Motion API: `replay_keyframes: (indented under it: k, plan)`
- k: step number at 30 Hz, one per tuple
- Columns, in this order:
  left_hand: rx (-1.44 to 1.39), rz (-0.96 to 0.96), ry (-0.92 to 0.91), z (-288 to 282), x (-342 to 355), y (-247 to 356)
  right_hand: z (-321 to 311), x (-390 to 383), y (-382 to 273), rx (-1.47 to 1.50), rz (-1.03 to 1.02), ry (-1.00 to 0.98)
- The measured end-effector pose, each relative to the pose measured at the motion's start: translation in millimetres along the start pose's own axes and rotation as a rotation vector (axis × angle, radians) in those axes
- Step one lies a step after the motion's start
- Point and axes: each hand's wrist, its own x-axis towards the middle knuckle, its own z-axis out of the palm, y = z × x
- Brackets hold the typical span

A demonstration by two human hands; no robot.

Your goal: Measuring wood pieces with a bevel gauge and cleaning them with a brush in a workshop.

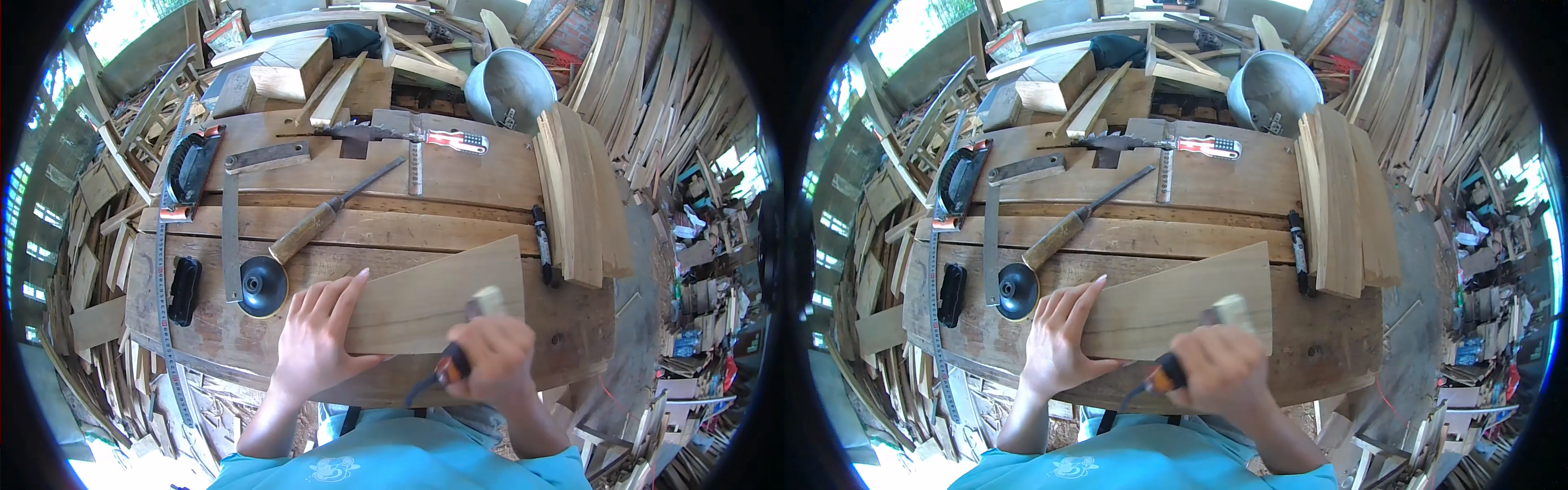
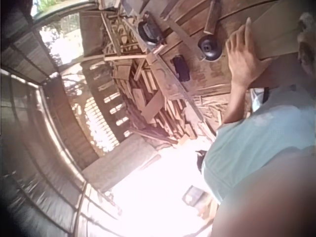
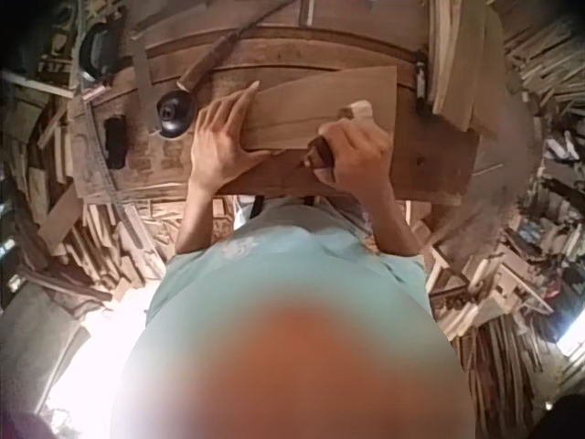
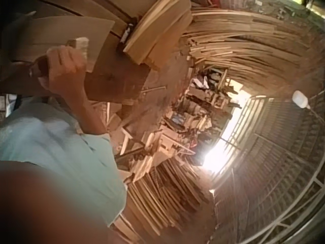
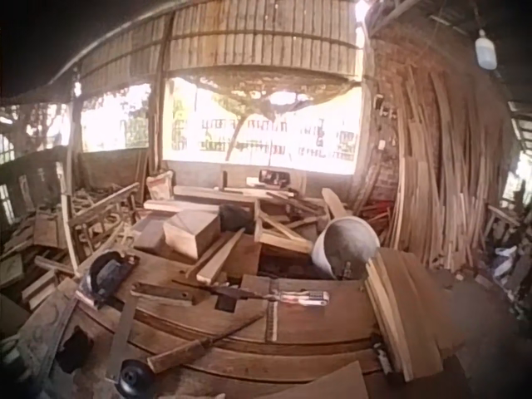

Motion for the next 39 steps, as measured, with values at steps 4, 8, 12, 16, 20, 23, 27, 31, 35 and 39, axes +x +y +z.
replay_keyframes:
  k: [4,8,12,16,20,23,27,31,35,39]
  plan:
    - [-0.008,0.026,-0.004,9,1,-1,31,12,-35,0.806,0.254,0.014]
    - [0.043,0.069,0.022,17,2,-5,43,12,-19,1.114,0.522,0.116]
    - [0.008,0.002,-0.003,3,-1,-3,2,-4,17,0.779,0.539,0.291]
    - [0.009,0.015,0.005,9,2,-4,-43,-37,53,0.312,0.569,0.358]
    - [0.016,0.026,0.001,11,2,-4,-46,-33,37,0.086,0.516,0.244]
    - [0.028,0.021,0.002,11,-2,-5,-25,-15,10,0.298,0.440,0.106]
    - [0.005,0.006,-0.001,11,0,-1,23,12,-16,0.881,0.606,0.090]
    - [0.087,0.028,0.052,21,-2,-8,43,19,1,0.981,0.635,-0.044]
    - [0.014,-0.019,0.022,8,2,0,18,16,35,0.746,0.670,0.232]
    - [0.012,0.021,0.039,4,2,-1,-27,5,82,0.365,0.658,0.426]
